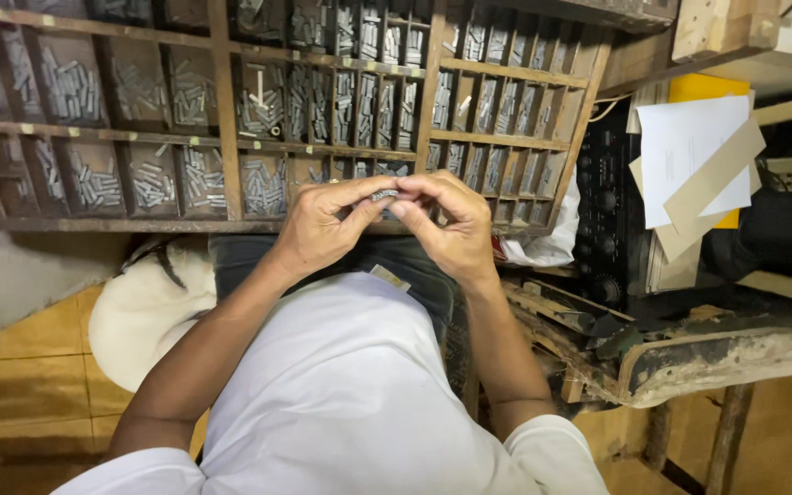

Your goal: The person arranges small metal printing blocks on a white board and sorts them into compartments of a wooden tray. They repeatedly pick up blocks, place them on the board, and then transfer them into the tray compartments.

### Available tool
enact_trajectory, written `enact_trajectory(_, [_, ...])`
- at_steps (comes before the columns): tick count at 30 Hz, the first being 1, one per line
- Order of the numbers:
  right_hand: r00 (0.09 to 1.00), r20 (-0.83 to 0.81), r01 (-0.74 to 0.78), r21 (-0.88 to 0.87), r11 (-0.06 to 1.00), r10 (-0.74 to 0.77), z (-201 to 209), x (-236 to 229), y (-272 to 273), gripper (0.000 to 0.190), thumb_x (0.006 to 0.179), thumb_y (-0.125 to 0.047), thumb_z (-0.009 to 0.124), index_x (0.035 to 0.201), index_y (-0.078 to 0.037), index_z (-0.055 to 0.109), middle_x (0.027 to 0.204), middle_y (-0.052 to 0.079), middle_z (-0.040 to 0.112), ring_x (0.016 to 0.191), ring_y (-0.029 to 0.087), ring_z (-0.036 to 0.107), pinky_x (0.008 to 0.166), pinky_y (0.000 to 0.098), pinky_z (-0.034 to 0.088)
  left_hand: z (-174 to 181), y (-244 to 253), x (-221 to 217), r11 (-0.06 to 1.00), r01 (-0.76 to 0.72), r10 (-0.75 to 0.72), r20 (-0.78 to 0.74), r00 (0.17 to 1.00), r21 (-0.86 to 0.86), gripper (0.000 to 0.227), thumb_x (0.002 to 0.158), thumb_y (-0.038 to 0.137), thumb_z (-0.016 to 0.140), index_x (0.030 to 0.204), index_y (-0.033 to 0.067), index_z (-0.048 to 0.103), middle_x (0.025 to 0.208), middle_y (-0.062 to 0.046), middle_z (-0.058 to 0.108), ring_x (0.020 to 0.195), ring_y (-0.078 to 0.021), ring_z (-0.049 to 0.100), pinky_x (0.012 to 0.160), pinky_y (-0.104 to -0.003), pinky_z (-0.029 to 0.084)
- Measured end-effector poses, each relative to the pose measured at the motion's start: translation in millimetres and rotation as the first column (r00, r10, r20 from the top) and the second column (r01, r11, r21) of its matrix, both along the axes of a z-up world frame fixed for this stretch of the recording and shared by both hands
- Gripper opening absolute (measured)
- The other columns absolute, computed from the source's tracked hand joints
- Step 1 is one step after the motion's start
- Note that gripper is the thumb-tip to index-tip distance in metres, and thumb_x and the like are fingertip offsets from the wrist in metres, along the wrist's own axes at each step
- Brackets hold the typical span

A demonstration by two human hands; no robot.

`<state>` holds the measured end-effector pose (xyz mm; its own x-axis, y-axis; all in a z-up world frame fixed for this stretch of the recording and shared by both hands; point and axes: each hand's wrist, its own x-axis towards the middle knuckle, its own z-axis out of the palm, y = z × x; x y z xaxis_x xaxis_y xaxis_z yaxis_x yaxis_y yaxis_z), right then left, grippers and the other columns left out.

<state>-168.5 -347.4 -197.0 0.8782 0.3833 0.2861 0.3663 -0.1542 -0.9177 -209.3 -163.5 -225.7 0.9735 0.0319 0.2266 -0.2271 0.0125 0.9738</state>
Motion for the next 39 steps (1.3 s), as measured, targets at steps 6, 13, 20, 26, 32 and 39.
enact_trajectory(6, [1.0, 0.008, 0.019, 0.022, 1.0, -0.019, -3, -2, 4, 0.016, 0.086, 0.0, 0.083, 0.101, 0.001, 0.077, 0.086, 0.011, 0.072, 0.072, 0.015, 0.065, 0.065, 0.0262, 0.055, 5, 3, -1, 1.0, 0.008, -0.008, 0.016, 1.0, -0.009, 0.023, 0.098, 0.004, 0.067, 0.119, 0.0085, 0.077, 0.09, -0.014, 0.079, 0.075, -0.0223, 0.077, 0.059, -0.031, 0.059])
enact_trajectory(13, [1.0, -0.008, 0.023, 0.052, 0.998, -0.023, -28, -8, 2, 0.01, 0.091, -0.002, 0.077, 0.099, 0.001, 0.073, 0.087, 0.013, 0.069, 0.073, 0.017, 0.064, 0.065, 0.0297, 0.053, 0, 4, -4, 0.998, 0.033, -0.032, -0.009, 0.999, 0.06, 0.026, 0.097, 0.004, 0.068, 0.12, 0.0113, 0.077, 0.093, -0.015, 0.08, 0.073, -0.0254, 0.078, 0.052, -0.032, 0.058])
enact_trajectory(20, [0.929, -0.362, 0.194, 0.296, 0.935, -0.078, -66, -7, -6, 0.005, 0.099, -0.002, 0.065, 0.103, 0.0, 0.062, 0.099, 0.014, 0.069, 0.079, 0.013, 0.068, 0.071, 0.0262, 0.06, -30, 15, -17, 0.971, -0.107, 0.017, -0.385, 0.923, -0.213, 0.024, 0.098, 0.012, 0.066, 0.119, 0.0057, 0.075, 0.101, -0.016, 0.08, 0.071, -0.0136, 0.074, 0.055, -0.022, 0.059])
enact_trajectory(26, [0.921, -0.319, 0.285, 0.157, 0.946, -0.224, -77, -13, -16, 0.008, 0.098, -0.001, 0.066, 0.103, 0.003, 0.062, 0.094, 0.016, 0.071, 0.081, 0.018, 0.073, 0.073, 0.0297, 0.062, -45, 21, -32, 0.978, -0.146, 0.043, -0.544, 0.838, -0.147, 0.027, 0.099, 0.015, 0.066, 0.124, 0.0071, 0.074, 0.104, -0.017, 0.078, 0.074, -0.0158, 0.074, 0.057, -0.024, 0.061])
enact_trajectory(32, [0.982, -0.117, 0.166, 0.128, 0.978, -0.151, -49, -13, 10, 0.007, 0.094, 0.0, 0.07, 0.099, 0.001, 0.066, 0.097, 0.015, 0.068, 0.091, 0.021, 0.069, 0.083, 0.0343, 0.056, -17, 3, -9, 0.998, -0.025, 0.039, -0.271, 0.962, 0.056, 0.024, 0.096, 0.011, 0.071, 0.117, 0.0144, 0.079, 0.091, -0.014, 0.079, 0.068, -0.0211, 0.077, 0.052, -0.03, 0.061])
enact_trajectory(39, [0.967, -0.243, 0.136, 0.218, 0.966, -0.082, -61, -22, 1, 0.009, 0.095, -0.001, 0.071, 0.103, 0.0, 0.067, 0.098, 0.01, 0.062, 0.09, 0.013, 0.062, 0.079, 0.0281, 0.054, -22, -5, -4, 0.981, -0.014, 0.018, -0.019, 1.0, 0.195, 0.019, 0.095, 0.002, 0.068, 0.108, 0.0087, 0.08, 0.089, -0.01, 0.076, 0.064, -0.0201, 0.075, 0.05, -0.028, 0.06])
